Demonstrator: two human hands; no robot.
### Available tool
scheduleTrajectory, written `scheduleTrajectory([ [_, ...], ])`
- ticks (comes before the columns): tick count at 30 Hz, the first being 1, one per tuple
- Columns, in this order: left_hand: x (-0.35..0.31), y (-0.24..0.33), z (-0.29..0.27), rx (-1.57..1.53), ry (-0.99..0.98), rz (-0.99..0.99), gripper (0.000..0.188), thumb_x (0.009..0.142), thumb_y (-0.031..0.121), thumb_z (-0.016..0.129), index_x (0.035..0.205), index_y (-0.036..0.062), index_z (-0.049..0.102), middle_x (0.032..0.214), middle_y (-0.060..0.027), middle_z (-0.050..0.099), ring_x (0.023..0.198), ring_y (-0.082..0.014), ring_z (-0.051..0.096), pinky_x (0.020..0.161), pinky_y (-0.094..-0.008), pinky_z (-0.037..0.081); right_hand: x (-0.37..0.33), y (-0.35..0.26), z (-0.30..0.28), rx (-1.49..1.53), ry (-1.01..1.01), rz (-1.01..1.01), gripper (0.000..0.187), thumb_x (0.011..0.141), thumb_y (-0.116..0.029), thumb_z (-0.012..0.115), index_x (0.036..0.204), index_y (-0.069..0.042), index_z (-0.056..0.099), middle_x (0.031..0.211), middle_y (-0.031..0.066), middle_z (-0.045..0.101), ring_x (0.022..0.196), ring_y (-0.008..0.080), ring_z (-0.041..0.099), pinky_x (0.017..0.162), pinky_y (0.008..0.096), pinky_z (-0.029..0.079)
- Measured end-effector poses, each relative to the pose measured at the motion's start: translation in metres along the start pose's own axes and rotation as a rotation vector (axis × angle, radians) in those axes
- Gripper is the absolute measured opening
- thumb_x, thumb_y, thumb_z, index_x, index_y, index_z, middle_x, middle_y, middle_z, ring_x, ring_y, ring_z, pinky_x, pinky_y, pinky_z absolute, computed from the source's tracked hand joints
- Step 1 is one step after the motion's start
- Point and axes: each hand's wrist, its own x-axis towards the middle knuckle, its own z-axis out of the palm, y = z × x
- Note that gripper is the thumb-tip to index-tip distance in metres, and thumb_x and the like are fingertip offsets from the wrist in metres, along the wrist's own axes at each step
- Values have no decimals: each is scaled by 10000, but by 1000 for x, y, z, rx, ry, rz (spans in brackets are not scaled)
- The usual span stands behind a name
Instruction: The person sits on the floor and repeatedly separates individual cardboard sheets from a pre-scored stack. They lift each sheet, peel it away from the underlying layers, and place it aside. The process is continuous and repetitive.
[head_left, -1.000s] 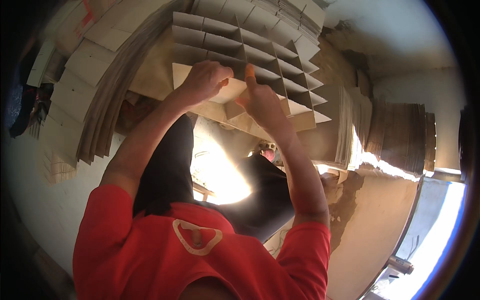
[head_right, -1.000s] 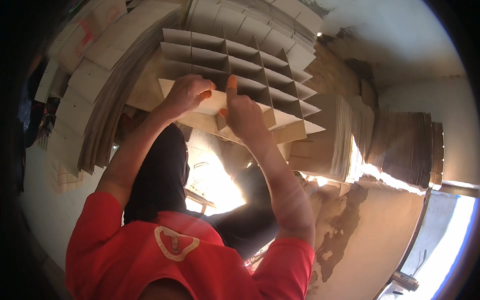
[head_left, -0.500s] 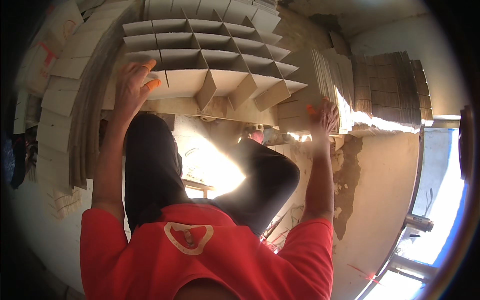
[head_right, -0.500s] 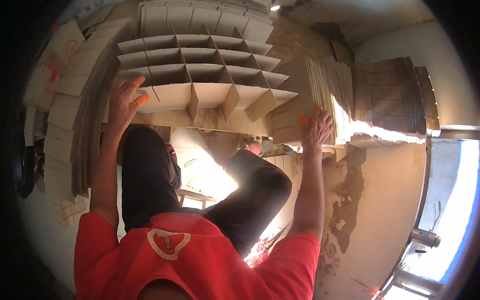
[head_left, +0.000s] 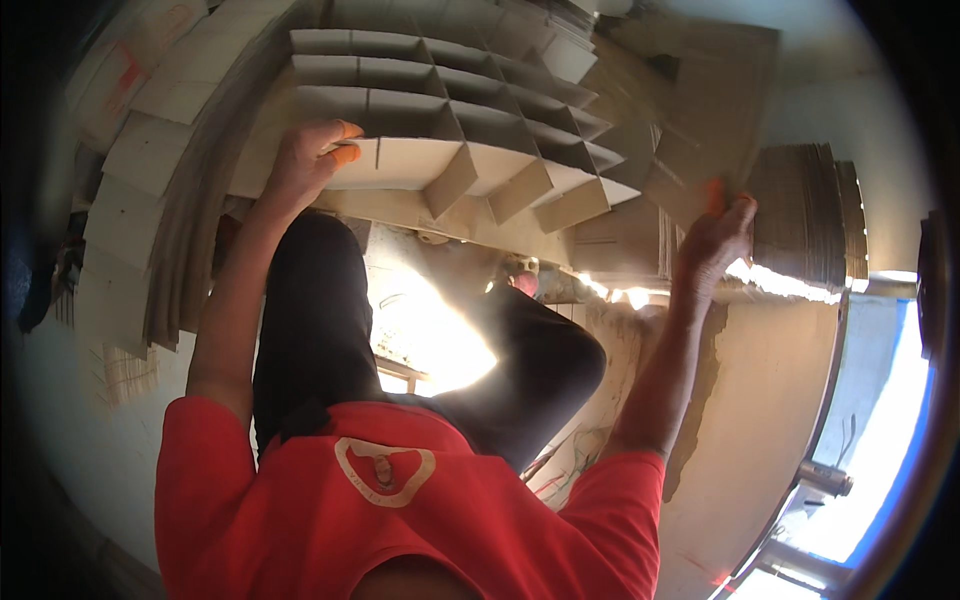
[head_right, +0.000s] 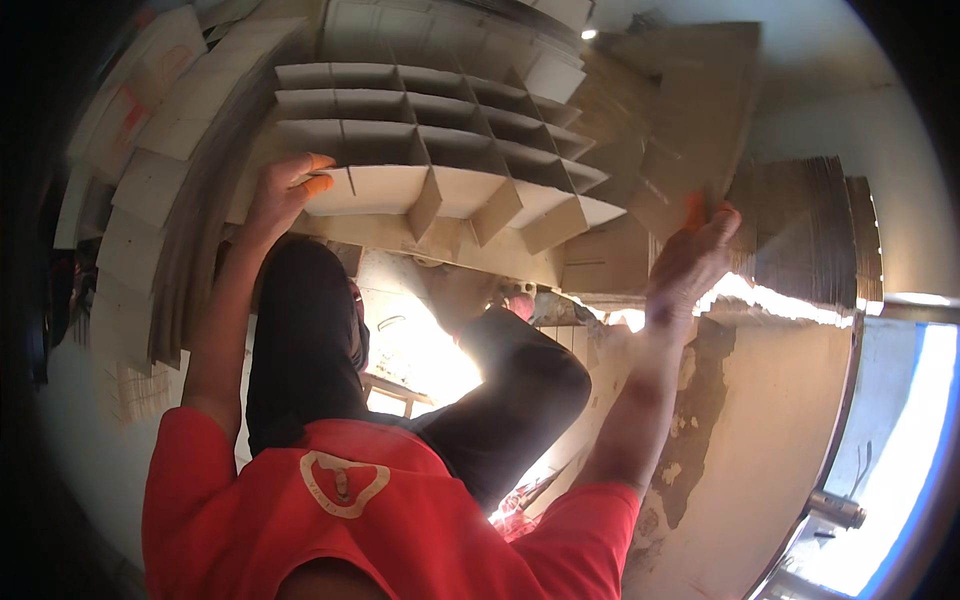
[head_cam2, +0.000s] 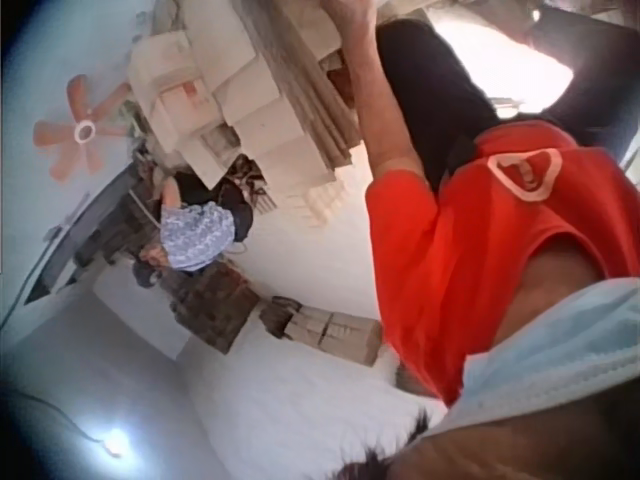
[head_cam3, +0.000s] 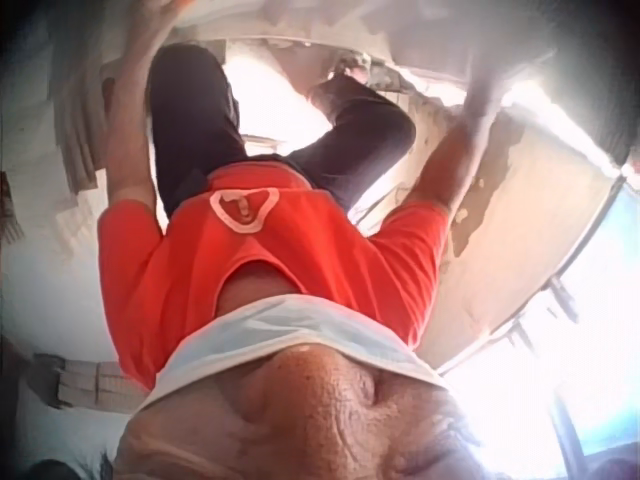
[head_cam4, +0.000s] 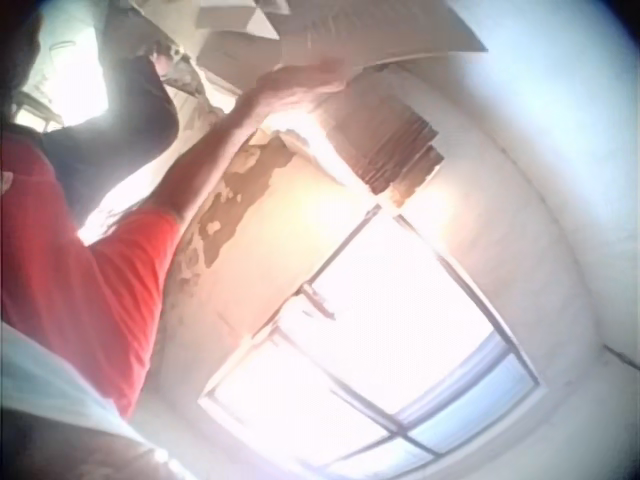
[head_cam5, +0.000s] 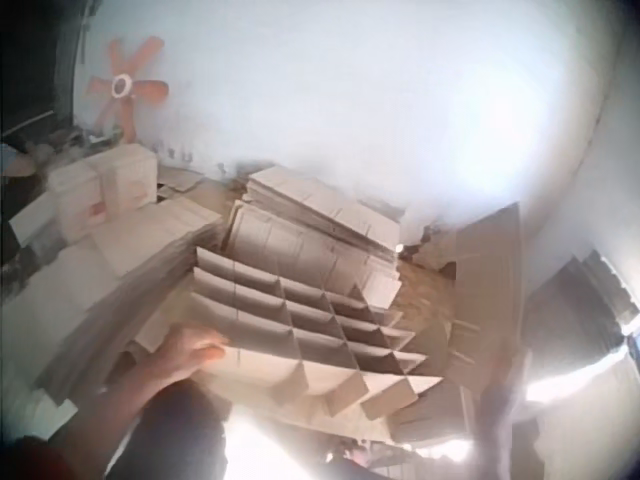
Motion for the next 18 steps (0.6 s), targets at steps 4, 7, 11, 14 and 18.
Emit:
scheduleTrajectory([
  [4,-5,3,-2,-91,88,11,272,783,-9,672,1052,-45,644,990,-127,659,942,-158,614,820,-271,475,22,-69,-5,544,-152,-120,267,877,-27,595,1139,11,558,993,70,632,837,142,584,809,266,482],
  [7,-6,-5,-7,-89,112,36,277,773,-7,688,1046,-37,650,995,-128,654,954,-166,612,826,-274,475,14,-130,0,851,-392,-108,383,850,-26,635,1226,-3,562,959,56,642,822,93,574,786,232,477],
  [11,-8,-3,-7,-212,97,-5,241,781,-2,684,1019,-30,661,968,-123,655,914,-178,621,806,-281,481,4,-166,24,759,-579,-199,466,819,-32,658,1269,-17,538,899,105,679,782,84,602,726,237,492],
  [14,-5,4,-10,-220,59,-7,196,793,-2,668,986,-33,665,922,-123,657,857,-174,621,765,-281,483,-1,-182,43,752,-608,-287,490,797,-23,664,1268,-14,530,866,149,687,757,91,619,696,251,502],
  [18,-3,2,-7,-164,84,20,168,801,-7,650,966,-42,659,879,-123,654,807,-167,617,722,-281,482,-3,-198,58,759,-606,-350,482,792,-12,662,1256,-3,531,903,168,686,774,171,658,713,283,515],
])
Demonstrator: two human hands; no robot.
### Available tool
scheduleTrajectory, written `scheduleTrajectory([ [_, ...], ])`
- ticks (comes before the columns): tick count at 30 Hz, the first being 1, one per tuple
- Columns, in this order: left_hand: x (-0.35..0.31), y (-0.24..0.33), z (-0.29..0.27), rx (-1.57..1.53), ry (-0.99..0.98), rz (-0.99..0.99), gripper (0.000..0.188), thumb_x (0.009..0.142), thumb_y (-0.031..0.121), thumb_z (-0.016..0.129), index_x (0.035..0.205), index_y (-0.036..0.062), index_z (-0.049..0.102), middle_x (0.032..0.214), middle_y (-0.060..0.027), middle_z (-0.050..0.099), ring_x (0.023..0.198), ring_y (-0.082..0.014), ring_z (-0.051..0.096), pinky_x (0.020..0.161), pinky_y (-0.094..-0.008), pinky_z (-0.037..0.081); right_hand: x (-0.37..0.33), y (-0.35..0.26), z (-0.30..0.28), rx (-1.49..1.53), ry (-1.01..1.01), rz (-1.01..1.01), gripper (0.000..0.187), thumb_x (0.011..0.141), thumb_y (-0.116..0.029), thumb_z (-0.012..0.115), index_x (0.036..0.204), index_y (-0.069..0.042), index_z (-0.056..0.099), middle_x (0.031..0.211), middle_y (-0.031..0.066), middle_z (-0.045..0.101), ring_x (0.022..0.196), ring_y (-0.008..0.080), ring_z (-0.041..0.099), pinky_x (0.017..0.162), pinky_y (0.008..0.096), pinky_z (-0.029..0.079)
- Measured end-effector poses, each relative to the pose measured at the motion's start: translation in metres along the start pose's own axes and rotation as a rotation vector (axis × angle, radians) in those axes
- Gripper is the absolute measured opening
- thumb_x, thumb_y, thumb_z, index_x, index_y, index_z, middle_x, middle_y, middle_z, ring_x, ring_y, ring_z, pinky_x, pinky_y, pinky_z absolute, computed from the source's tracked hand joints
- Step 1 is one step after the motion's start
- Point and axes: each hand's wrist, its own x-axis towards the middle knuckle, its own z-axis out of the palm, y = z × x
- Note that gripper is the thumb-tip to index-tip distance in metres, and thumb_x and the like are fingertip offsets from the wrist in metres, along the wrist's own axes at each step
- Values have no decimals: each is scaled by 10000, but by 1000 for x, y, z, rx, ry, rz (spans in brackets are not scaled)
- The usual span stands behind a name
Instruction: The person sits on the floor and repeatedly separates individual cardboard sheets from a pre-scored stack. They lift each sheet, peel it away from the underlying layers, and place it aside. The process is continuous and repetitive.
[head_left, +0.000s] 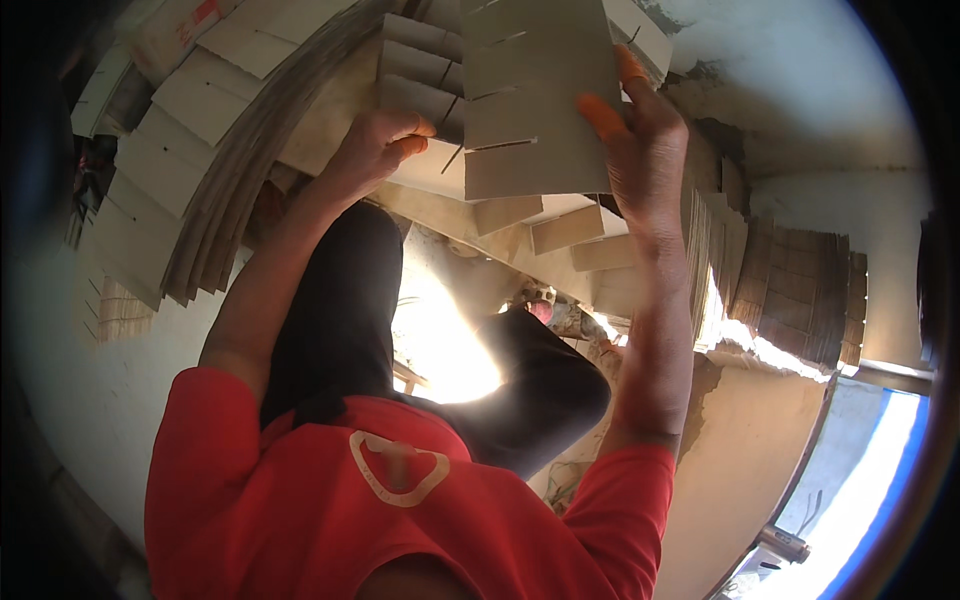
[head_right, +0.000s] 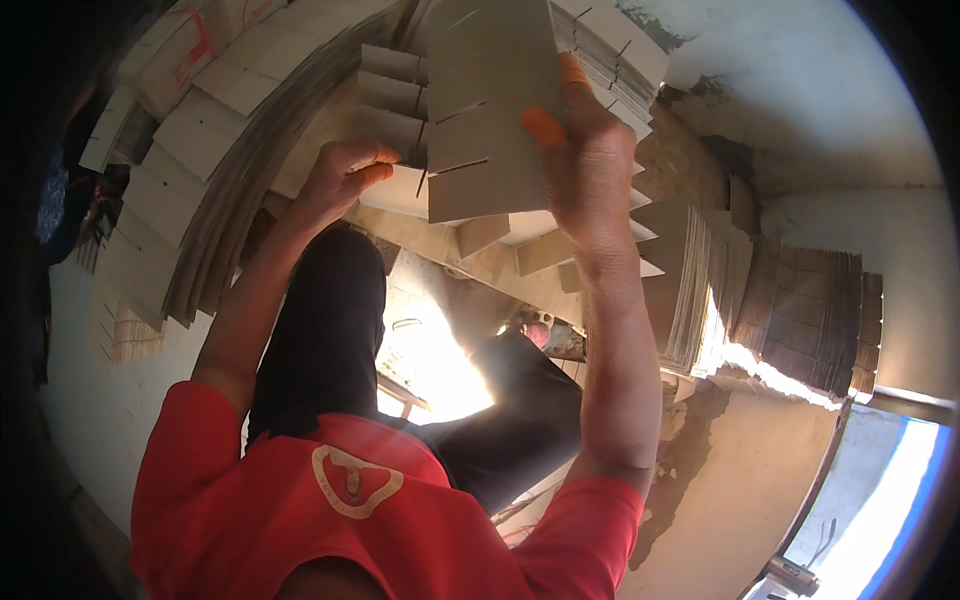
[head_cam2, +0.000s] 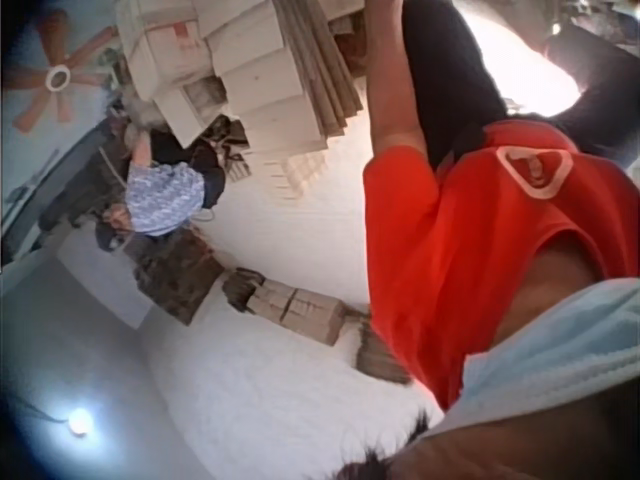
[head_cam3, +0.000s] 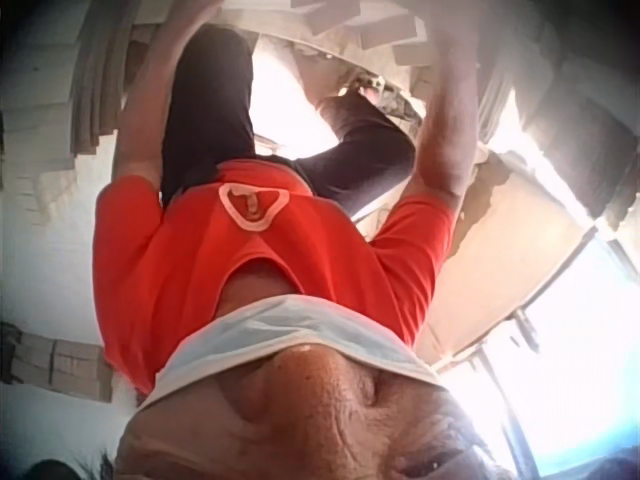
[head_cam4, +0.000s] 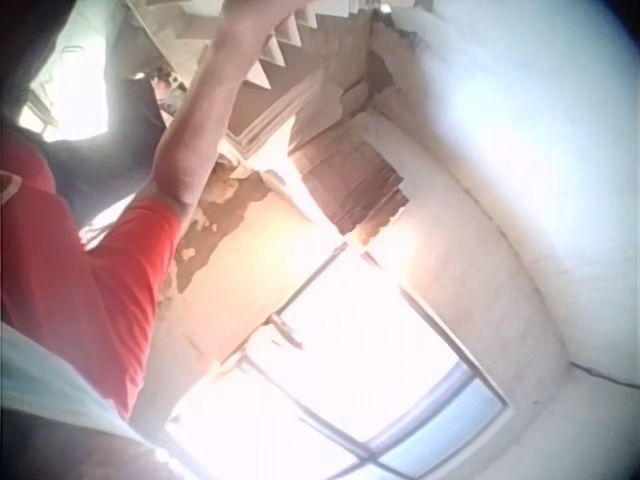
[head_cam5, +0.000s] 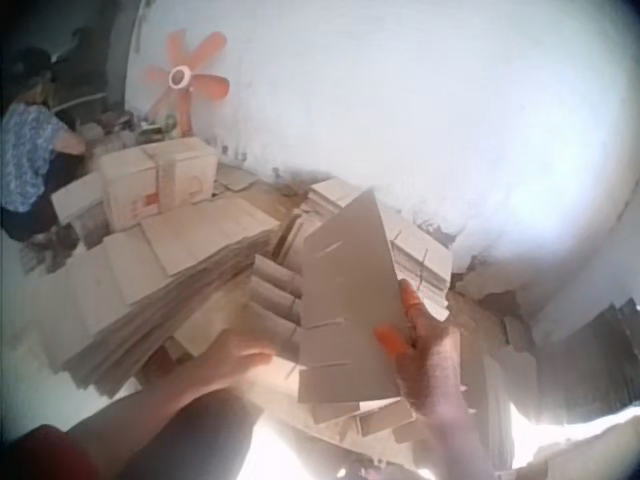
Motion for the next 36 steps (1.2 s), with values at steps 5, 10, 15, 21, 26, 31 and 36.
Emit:
scheduleTrajectory([
  [5,4,-2,1,5,3,-17,159,802,-22,637,959,-43,653,875,-118,652,798,-158,618,718,-277,484,11,-4,3,-178,-15,-88,481,775,8,663,1238,7,535,920,186,678,810,257,671,728,315,521],
  [10,5,-9,2,-29,4,-23,153,802,-33,628,953,-45,647,878,-108,654,823,-149,622,747,-269,487,18,10,11,-52,-50,-103,526,803,-22,669,1302,7,503,893,70,689,722,46,586,645,206,486],
  [15,6,-6,2,-16,3,-41,153,798,-40,619,947,-46,648,871,-109,660,827,-150,625,754,-272,488,18,4,16,-24,-114,-32,457,784,14,645,1227,31,535,965,173,670,833,216,649,718,295,512],
  [21,8,-10,4,-26,1,-12,151,797,-42,611,942,-45,649,871,-113,662,831,-156,628,760,-275,489,22,0,21,-103,-145,-98,483,806,6,634,1271,45,508,963,120,679,811,123,628,718,256,509],
  [26,9,-9,3,-77,-1,-69,153,806,-39,606,952,-39,651,890,-113,660,848,-161,629,768,-283,490,27,-25,13,-43,-237,-8,476,799,-18,641,1250,64,512,1035,155,657,888,149,621,767,277,501],
  [31,9,-1,4,-61,-10,-68,153,814,-41,601,958,-36,650,897,-112,660,859,-165,629,785,-291,490,20,-7,28,-89,-173,-30,454,815,-47,622,1251,40,527,1092,160,640,978,175,601,833,297,481],
  [36,9,-5,2,-78,-10,-102,148,820,-42,597,959,-37,650,916,-119,666,870,-172,628,795,-297,489,25,-8,34,-132,-224,-79,457,807,-38,597,1256,19,528,998,181,658,882,193,631,774,298,490],
])
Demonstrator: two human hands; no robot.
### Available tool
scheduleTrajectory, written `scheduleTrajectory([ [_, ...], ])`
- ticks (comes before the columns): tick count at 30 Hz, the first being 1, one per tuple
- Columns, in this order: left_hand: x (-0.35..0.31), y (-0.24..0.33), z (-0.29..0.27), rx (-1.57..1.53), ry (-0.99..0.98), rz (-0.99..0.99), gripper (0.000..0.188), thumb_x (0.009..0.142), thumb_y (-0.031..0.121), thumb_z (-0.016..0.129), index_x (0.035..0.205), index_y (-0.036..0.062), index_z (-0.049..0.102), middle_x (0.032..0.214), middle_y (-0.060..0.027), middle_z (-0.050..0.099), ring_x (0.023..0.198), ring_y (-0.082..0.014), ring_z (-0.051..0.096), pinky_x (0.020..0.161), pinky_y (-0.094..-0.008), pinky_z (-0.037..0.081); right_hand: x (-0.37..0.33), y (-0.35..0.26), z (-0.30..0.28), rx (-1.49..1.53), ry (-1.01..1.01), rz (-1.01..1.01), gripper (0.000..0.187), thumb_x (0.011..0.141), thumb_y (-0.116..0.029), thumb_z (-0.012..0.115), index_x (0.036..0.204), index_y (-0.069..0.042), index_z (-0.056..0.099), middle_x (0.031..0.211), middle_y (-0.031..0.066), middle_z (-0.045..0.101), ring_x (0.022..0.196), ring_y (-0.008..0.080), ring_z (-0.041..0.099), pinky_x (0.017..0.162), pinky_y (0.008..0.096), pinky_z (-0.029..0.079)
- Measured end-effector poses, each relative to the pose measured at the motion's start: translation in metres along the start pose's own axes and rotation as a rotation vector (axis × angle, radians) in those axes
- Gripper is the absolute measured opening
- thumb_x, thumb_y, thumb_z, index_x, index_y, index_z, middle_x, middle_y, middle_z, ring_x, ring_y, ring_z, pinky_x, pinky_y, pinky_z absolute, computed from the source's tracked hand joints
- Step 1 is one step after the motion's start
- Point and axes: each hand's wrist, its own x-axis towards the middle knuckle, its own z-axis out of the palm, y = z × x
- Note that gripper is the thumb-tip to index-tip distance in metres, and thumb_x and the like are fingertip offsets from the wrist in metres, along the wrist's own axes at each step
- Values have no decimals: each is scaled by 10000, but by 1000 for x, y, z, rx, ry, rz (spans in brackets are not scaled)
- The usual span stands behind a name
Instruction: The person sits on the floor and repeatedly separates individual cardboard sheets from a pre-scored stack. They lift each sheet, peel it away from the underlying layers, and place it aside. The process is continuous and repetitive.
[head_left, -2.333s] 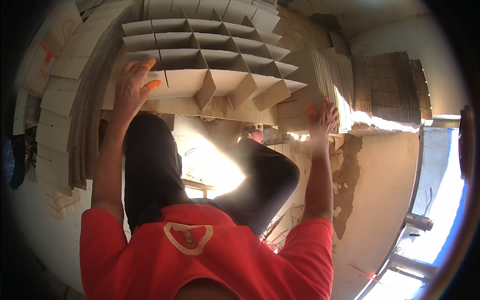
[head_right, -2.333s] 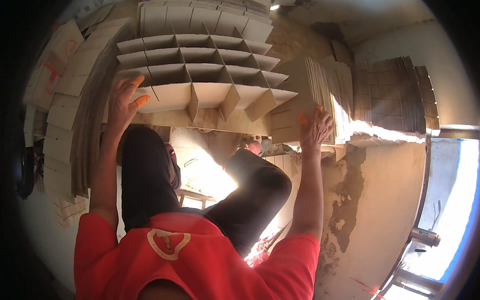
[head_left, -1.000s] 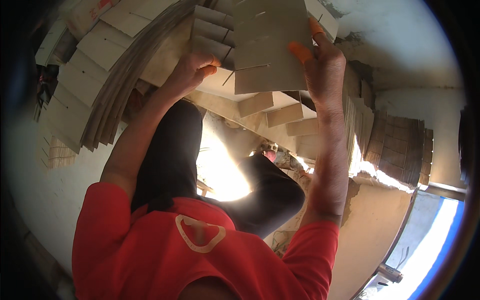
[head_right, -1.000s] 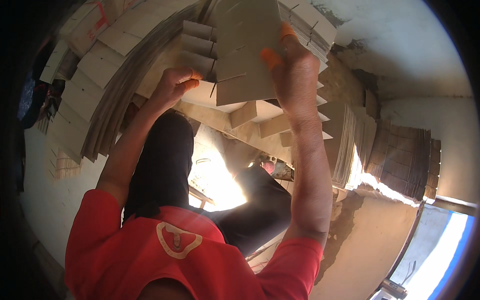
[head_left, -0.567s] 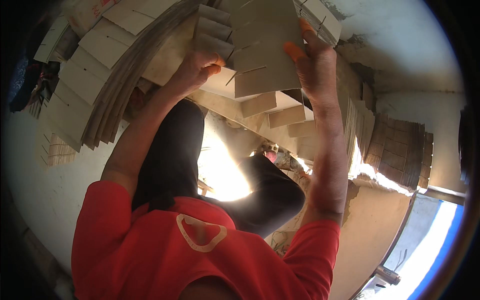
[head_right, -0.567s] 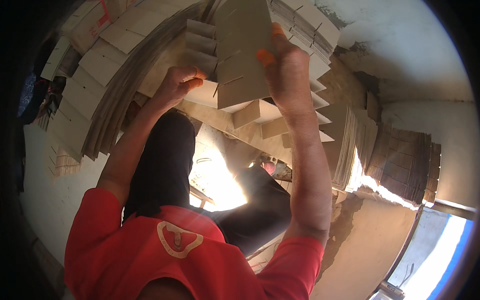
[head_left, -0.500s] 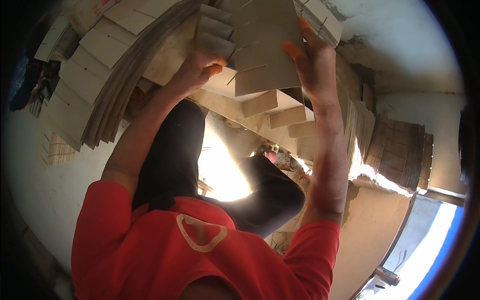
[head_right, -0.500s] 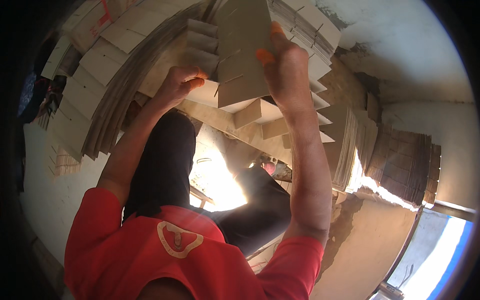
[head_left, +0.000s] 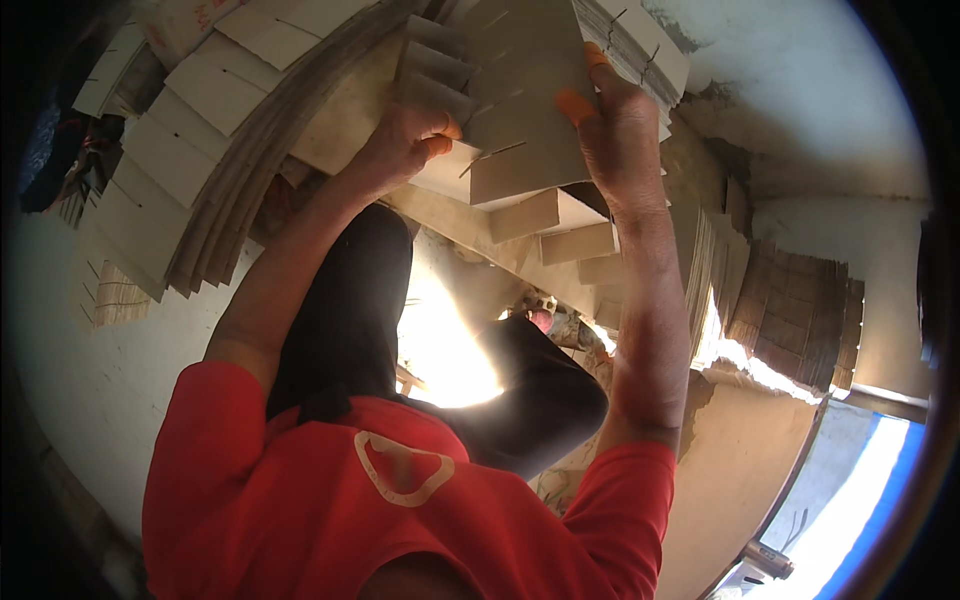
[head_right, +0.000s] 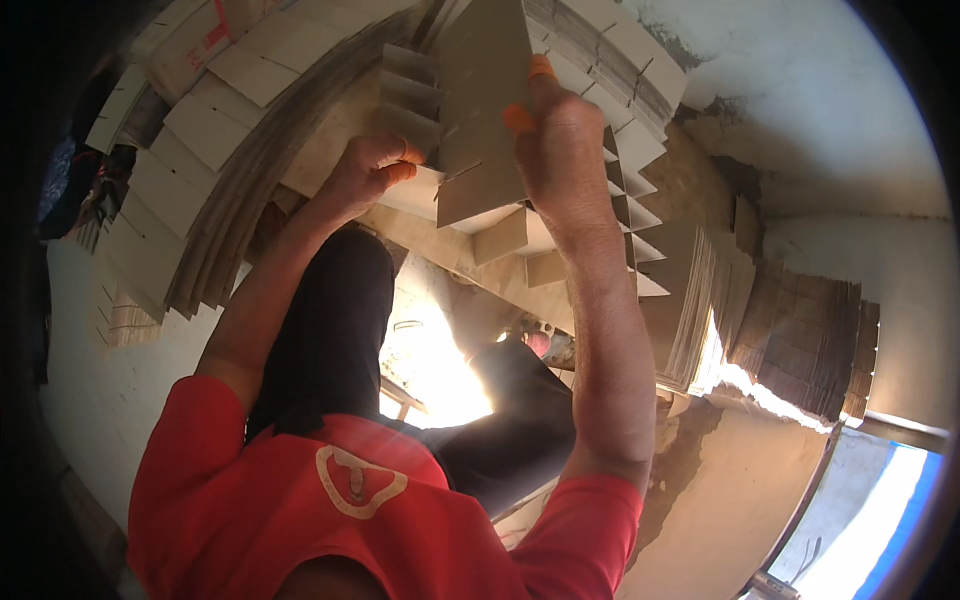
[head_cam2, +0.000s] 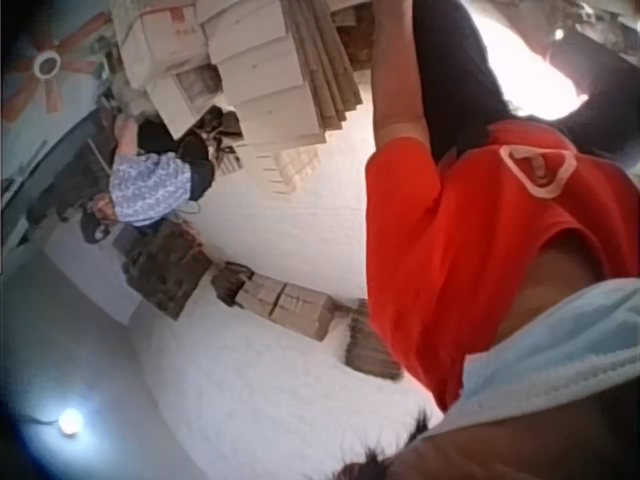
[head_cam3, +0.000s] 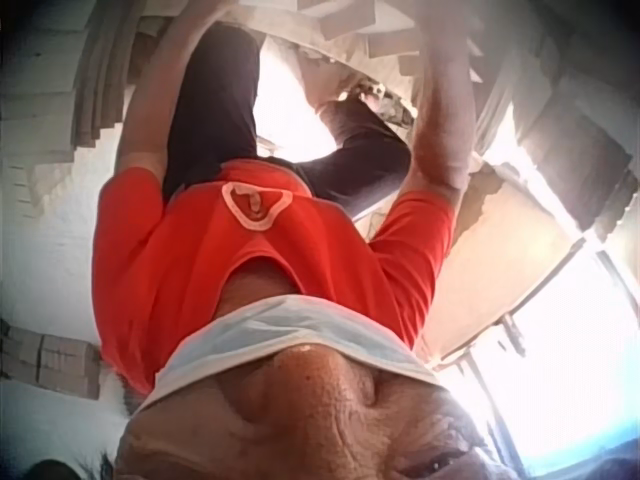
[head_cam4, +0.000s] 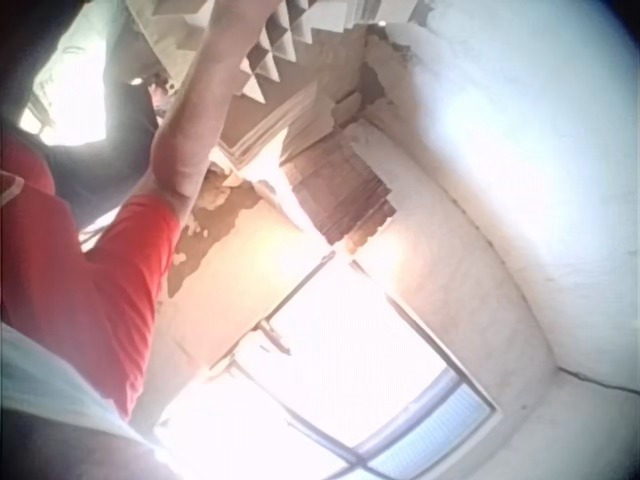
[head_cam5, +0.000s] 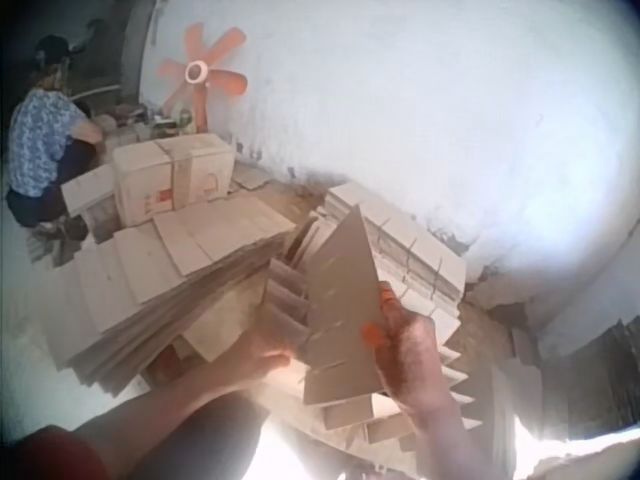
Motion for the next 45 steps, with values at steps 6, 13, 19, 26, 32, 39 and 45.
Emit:
scheduleTrajectory([
  [6,4,-8,5,-23,42,122,145,800,-14,598,935,-31,649,818,-139,651,737,-199,612,647,-326,472,10,24,36,-16,-56,-112,333,795,-11,575,1125,28,563,758,208,625,686,267,630,630,360,503],
  [13,7,-4,2,44,6,44,148,816,-28,595,956,-38,645,871,-123,657,807,-174,614,726,-306,485,14,23,53,-34,-132,-57,421,816,-3,556,1211,102,456,755,251,627,718,402,632,611,407,518],
  [19,9,-4,6,53,-12,12,160,827,-37,601,980,-37,649,914,-124,665,857,-168,630,770,-300,498,10,38,68,-79,-214,-5,282,824,-44,574,1065,88,512,802,260,630,790,413,629,666,448,512],
  [26,7,-3,3,48,23,29,158,822,-51,596,968,-32,652,879,-115,658,845,-166,633,754,-293,500,15,21,61,-175,-167,-125,191,779,-23,576,965,-3,537,780,224,618,767,417,607,647,482,484],
  [32,5,-2,4,50,11,64,160,805,-63,602,955,-34,651,891,-110,653,841,-162,632,739,-287,504,1,13,84,-381,-371,1,112,789,-44,551,891,-21,591,871,171,644,847,372,616,704,462,503],
  [39,-7,2,-1,179,19,148,268,785,-32,646,1051,-13,628,999,-118,622,941,-215,607,807,-307,497,4,52,68,-317,-42,-90,189,846,-249,588,823,-77,664,797,190,654,775,359,640,688,434,520],
  [45,9,9,5,536,59,561,681,701,-1,715,1329,45,457,1322,-107,488,1295,-283,368,946,-346,441,-18,182,18,-934,296,188,706,851,-593,517,1227,3,490,966,164,654,853,339,647,766,419,495],
])
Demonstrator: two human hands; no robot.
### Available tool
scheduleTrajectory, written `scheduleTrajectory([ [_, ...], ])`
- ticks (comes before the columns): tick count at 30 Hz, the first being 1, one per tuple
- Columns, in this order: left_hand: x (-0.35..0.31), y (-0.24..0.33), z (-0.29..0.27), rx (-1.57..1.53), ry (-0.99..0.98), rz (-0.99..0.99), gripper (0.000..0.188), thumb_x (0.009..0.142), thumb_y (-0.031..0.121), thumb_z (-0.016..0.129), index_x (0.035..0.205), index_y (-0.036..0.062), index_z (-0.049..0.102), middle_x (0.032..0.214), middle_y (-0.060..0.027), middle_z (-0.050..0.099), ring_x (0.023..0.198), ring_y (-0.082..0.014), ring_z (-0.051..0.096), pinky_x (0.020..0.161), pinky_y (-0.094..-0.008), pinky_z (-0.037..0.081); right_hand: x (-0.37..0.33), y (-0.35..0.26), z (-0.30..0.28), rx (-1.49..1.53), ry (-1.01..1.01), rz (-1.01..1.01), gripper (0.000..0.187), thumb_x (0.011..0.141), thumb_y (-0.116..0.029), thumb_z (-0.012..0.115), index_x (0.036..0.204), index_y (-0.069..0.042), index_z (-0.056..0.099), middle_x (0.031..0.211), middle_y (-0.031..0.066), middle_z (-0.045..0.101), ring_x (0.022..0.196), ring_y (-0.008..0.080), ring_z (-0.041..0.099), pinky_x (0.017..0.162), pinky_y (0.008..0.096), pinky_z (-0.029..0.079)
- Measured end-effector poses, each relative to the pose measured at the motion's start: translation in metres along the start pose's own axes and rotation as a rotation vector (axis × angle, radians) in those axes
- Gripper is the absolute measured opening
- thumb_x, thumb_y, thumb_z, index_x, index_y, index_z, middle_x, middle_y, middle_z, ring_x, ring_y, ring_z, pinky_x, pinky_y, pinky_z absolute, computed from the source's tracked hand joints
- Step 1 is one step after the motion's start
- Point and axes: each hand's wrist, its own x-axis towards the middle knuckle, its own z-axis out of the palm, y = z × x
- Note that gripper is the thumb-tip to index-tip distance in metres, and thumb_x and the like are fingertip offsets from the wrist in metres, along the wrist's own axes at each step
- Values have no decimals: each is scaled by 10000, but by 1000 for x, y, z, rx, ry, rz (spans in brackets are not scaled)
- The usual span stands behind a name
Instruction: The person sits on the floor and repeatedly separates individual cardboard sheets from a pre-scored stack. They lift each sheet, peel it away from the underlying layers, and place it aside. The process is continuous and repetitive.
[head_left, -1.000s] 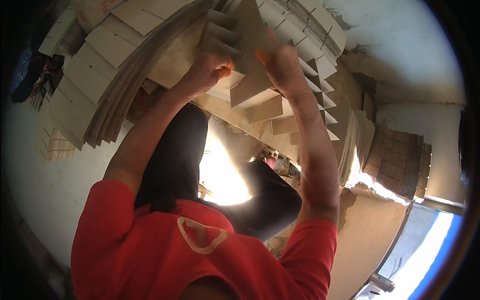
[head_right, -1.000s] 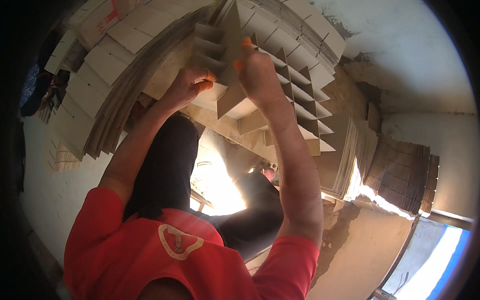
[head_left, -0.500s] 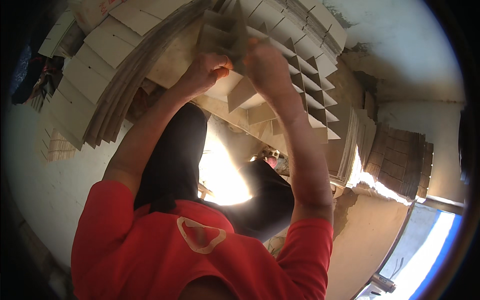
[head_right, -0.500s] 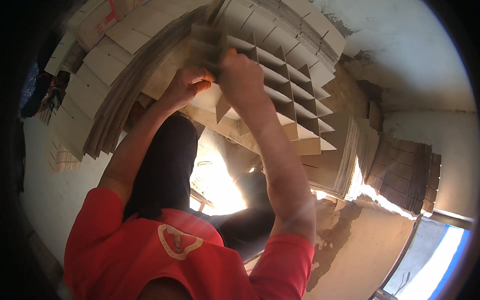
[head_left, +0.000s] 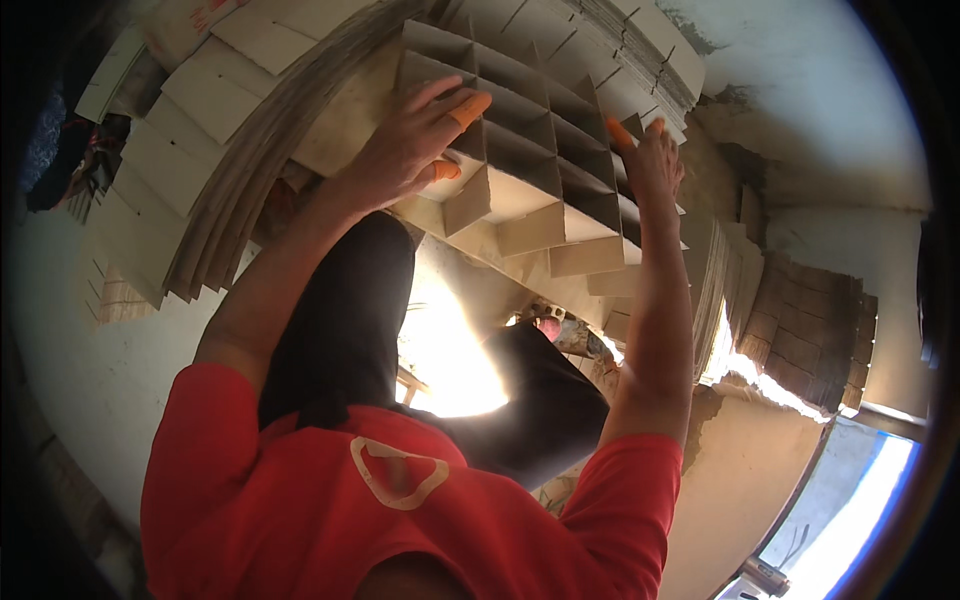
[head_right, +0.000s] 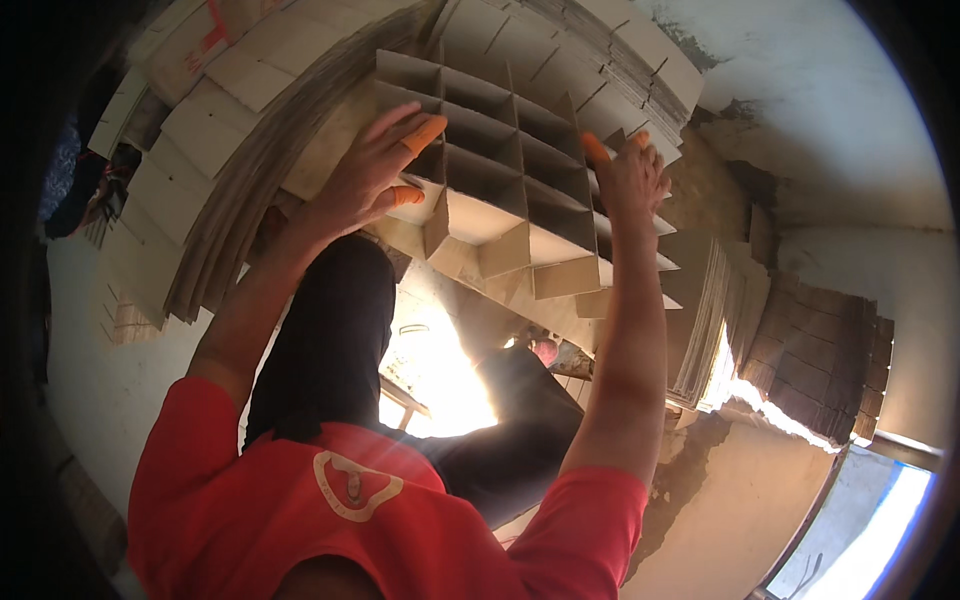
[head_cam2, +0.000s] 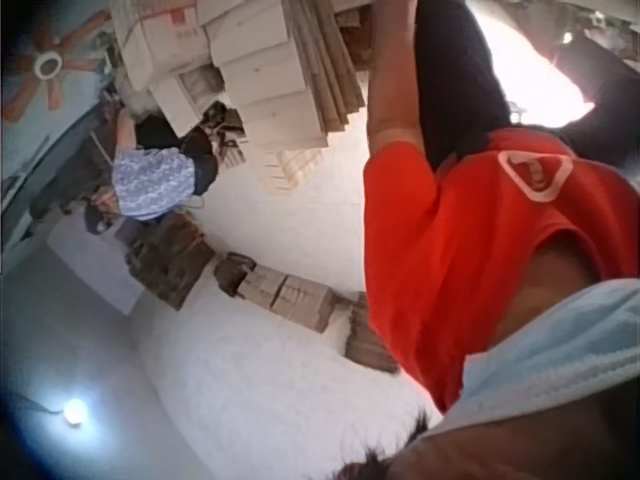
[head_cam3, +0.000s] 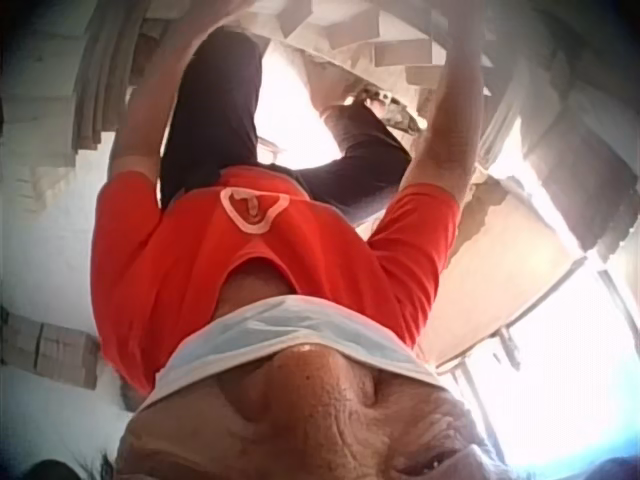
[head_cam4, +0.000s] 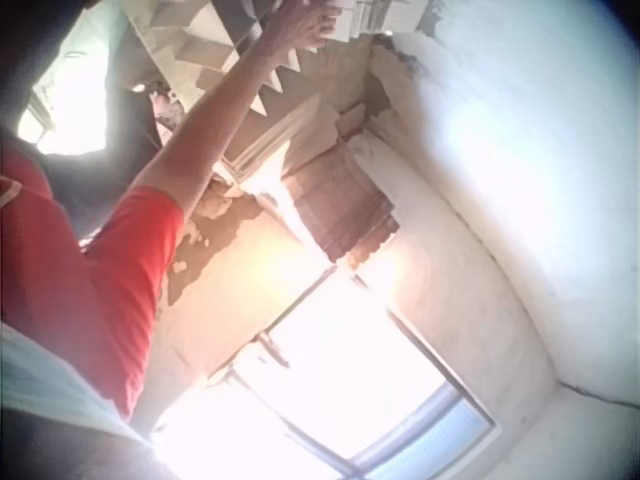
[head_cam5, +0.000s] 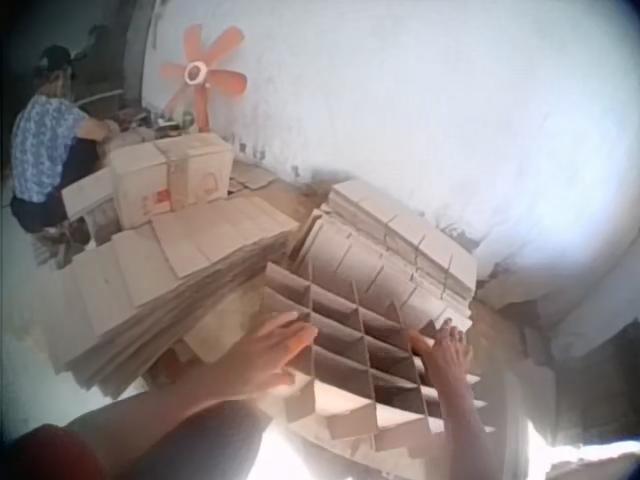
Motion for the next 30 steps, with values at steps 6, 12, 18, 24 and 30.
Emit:
scheduleTrajectory([
  [6,40,-46,20,109,-159,43,721,716,46,699,1375,88,409,1395,-82,425,1379,-269,255,1102,-394,315,-37,-14,-34,782,-564,-61,835,844,-650,496,1301,47,446,769,204,656,758,369,650,684,402,503],
  [12,70,-73,19,45,-400,86,417,718,57,696,1122,51,596,1078,-74,611,1156,-249,489,982,-408,379,-68,-63,-55,607,-530,-167,225,845,-203,635,894,-16,519,764,207,655,735,361,644,620,450,482],
  [18,87,-12,-22,208,-426,139,230,714,18,660,940,22,616,884,-94,615,875,-229,564,751,-372,486,-63,-54,-123,402,-423,-177,137,830,-104,616,899,-17,535,770,174,654,719,352,641,590,449,476],
  [24,48,75,-88,676,-16,455,423,675,16,670,1092,-24,607,1111,-113,594,1000,-222,573,812,-331,491,-86,1,-179,125,346,-220,392,857,-110,610,1237,-55,526,1143,132,585,1075,310,553,914,438,419],
  [30,-27,-9,-151,1194,-4,-146,406,851,4,523,1257,12,504,1259,-128,529,1073,-285,547,863,-393,496,-161,109,-140,-158,100,116,468,876,-202,609,1294,-48,467,1209,148,522,1163,331,467,931,458,386],
])
